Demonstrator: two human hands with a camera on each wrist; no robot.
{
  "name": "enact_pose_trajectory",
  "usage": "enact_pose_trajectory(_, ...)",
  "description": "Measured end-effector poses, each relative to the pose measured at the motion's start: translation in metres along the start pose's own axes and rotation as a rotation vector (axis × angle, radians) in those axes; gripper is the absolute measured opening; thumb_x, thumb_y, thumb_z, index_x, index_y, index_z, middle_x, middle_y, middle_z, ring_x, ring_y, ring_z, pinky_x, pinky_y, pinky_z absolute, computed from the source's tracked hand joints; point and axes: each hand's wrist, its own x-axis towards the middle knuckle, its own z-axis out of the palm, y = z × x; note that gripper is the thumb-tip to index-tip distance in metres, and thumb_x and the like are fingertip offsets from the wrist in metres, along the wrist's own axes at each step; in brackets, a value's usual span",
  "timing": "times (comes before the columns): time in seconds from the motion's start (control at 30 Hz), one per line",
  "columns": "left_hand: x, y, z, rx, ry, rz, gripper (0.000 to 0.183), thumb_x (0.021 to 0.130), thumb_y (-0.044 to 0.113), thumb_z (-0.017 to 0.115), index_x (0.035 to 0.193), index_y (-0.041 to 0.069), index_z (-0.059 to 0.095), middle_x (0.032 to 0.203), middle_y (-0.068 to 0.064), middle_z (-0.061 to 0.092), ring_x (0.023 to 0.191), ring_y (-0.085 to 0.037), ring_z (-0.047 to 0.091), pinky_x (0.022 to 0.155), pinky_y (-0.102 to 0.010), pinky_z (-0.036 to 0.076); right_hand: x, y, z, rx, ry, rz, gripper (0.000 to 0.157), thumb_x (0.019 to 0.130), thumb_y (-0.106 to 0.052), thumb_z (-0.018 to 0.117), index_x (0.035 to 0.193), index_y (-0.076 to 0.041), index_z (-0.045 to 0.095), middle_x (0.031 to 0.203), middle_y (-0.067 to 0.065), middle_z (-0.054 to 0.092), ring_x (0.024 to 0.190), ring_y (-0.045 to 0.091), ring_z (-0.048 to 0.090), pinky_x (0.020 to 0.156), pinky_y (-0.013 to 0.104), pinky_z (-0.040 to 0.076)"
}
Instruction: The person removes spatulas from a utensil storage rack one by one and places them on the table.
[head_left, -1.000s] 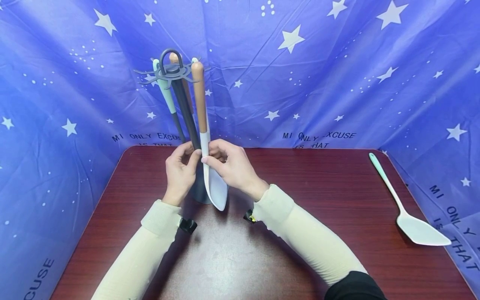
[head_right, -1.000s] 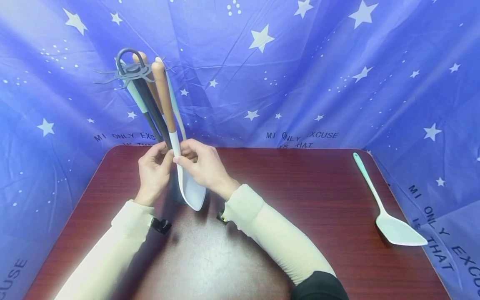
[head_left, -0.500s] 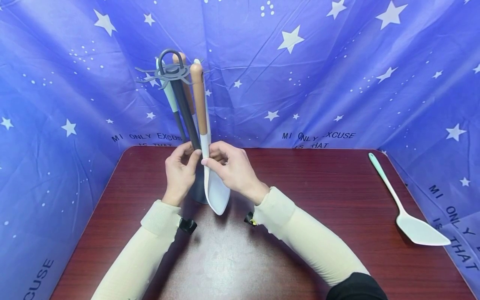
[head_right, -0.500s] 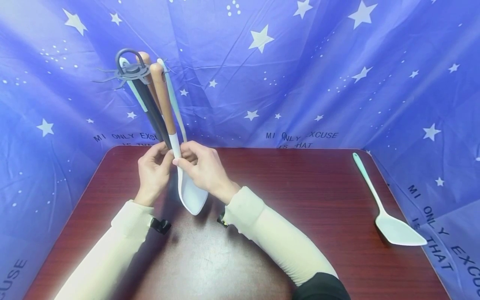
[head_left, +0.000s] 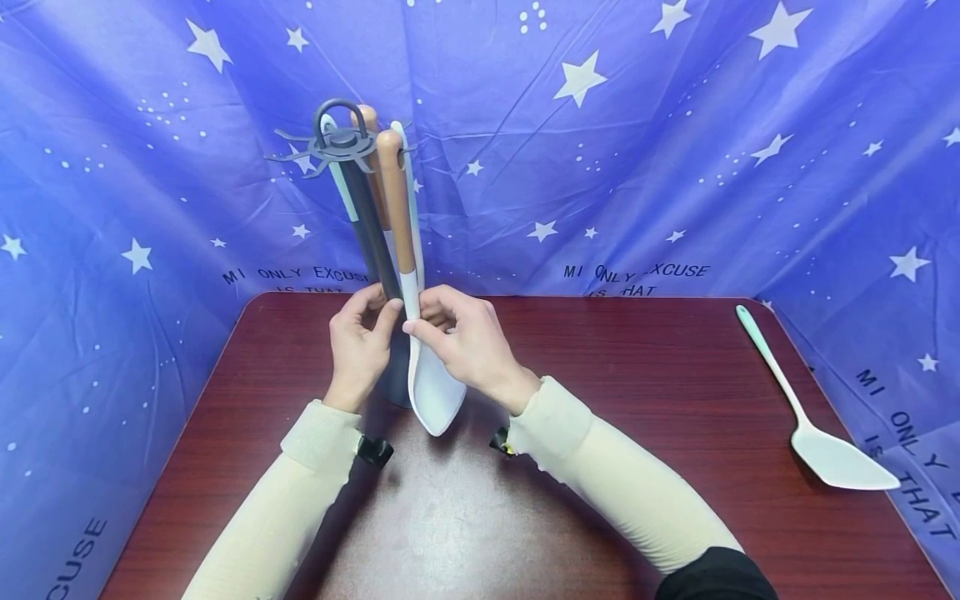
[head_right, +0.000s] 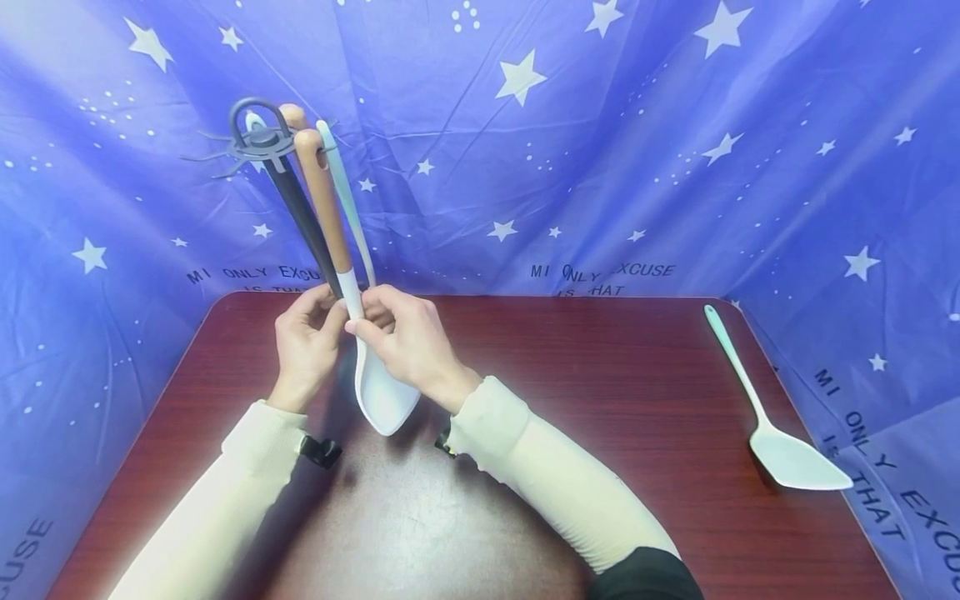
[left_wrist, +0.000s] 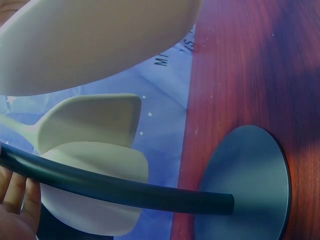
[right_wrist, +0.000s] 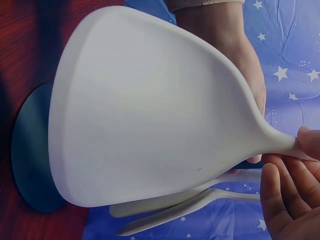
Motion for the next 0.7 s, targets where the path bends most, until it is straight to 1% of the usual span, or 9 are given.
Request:
enact_pose_trajectory(0.47, -0.0001, 0.0009, -0.0005, 0.003, 0.002, -0.008, 0.019, 0.086, -0.006, 0.065, 0.103, -0.014, 0.064, 0.085, -0.026, 0.066, 0.074, -0.015, 0.058, 0.068, -0.016, 0.048, -0.0008, -0.0037, -0.0007, -0.009, 0.008, 0.003, 0.014, 0.082, -0.010, 0.074, 0.094, -0.007, 0.066, 0.084, 0.000, 0.069, 0.071, 0.004, 0.062, 0.063, 0.021, 0.053)
enact_pose_trajectory(0.7, -0.0001, 0.0004, -0.0002, -0.004, -0.001, -0.001, 0.019, 0.086, -0.006, 0.066, 0.103, -0.014, 0.064, 0.086, -0.027, 0.066, 0.074, -0.014, 0.059, 0.068, -0.016, 0.048, -0.0017, -0.0049, -0.0007, -0.012, 0.012, -0.015, 0.013, 0.082, -0.010, 0.074, 0.092, -0.007, 0.066, 0.083, 0.000, 0.069, 0.069, 0.005, 0.062, 0.063, 0.021, 0.053)
